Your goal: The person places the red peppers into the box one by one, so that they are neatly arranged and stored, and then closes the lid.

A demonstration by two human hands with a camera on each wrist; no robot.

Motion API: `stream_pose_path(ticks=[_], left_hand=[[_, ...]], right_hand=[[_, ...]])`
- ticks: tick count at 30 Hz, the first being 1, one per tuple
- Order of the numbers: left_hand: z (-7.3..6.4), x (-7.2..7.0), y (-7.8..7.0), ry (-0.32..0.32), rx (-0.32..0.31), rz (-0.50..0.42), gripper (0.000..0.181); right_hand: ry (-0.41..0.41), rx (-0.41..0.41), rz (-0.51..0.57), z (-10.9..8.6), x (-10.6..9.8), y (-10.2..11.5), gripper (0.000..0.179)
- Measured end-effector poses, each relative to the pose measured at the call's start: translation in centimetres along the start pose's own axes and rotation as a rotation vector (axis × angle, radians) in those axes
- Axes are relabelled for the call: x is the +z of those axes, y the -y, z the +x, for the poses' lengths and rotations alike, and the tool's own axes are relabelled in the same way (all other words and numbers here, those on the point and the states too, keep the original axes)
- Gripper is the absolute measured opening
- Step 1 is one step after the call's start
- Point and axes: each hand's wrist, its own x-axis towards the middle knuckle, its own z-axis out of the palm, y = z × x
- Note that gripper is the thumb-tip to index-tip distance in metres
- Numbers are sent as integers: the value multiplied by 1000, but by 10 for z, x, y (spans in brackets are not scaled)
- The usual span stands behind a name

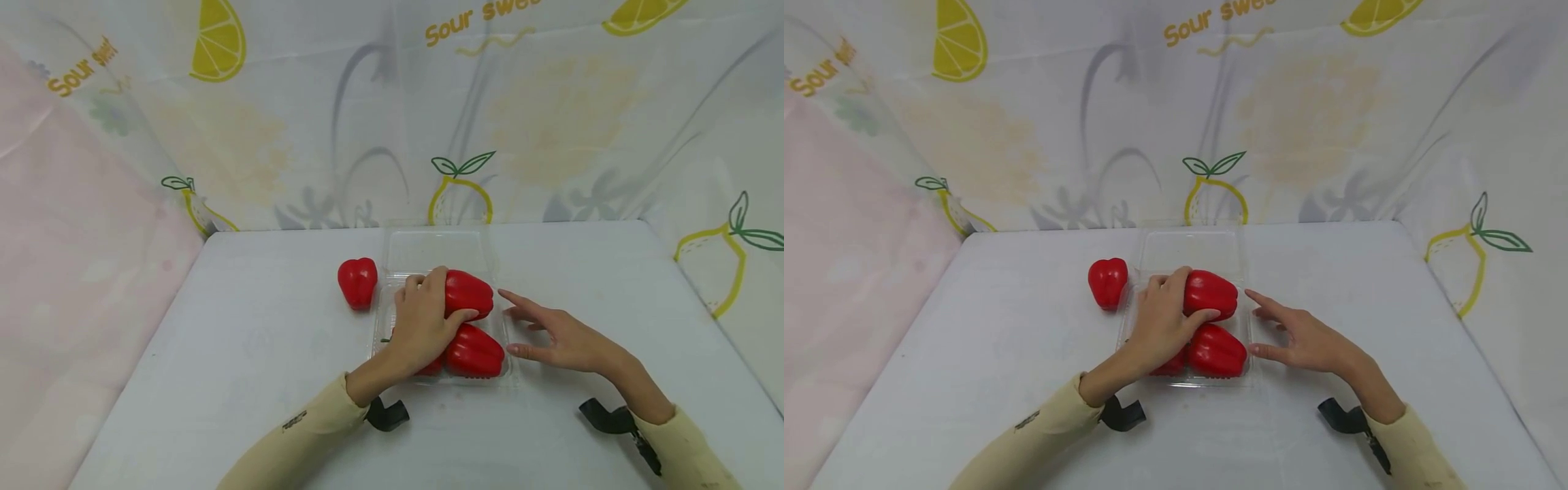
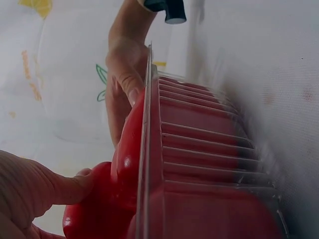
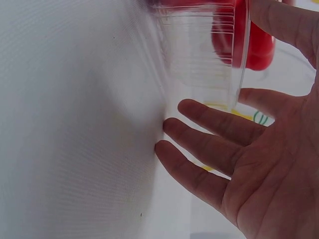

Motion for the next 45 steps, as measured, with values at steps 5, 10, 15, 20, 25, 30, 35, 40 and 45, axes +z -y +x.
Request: stream_pose_path(ticks=[5, 10, 15, 20, 25, 30, 35, 40, 45], left_hand=[[0, 4, 0, -12, 23, 33, 70], [0, 8, 0, -13, 36, 58, 71], [0, 11, -1, -18, 60, 72, 68], [0, 16, 2, 41, 41, 98, 63], [0, 14, 4, 88, 27, 117, 65], [-1, 8, 4, 118, 55, 196, 69], [-3, 5, 5, 126, 86, 209, 63], [-5, 4, 7, 149, 105, 200, 65], [-4, 1, 8, 151, 122, 216, 59]], right_hand=[[1, -2, 11, 0, -1, 0, 85], [3, 14, 14, -1, 1, 0, 86], [-3, 12, 7, -1, 1, -2, 86], [-4, 18, 18, -2, 0, -2, 87], [3, 12, 12, -1, 1, 0, 86], [1, 11, 6, -1, 0, 1, 85], [1, 17, 6, -2, 0, 1, 84], [-3, 16, 8, -2, 2, 1, 85], [-6, 1, -1, -2, 1, 0, 84]])
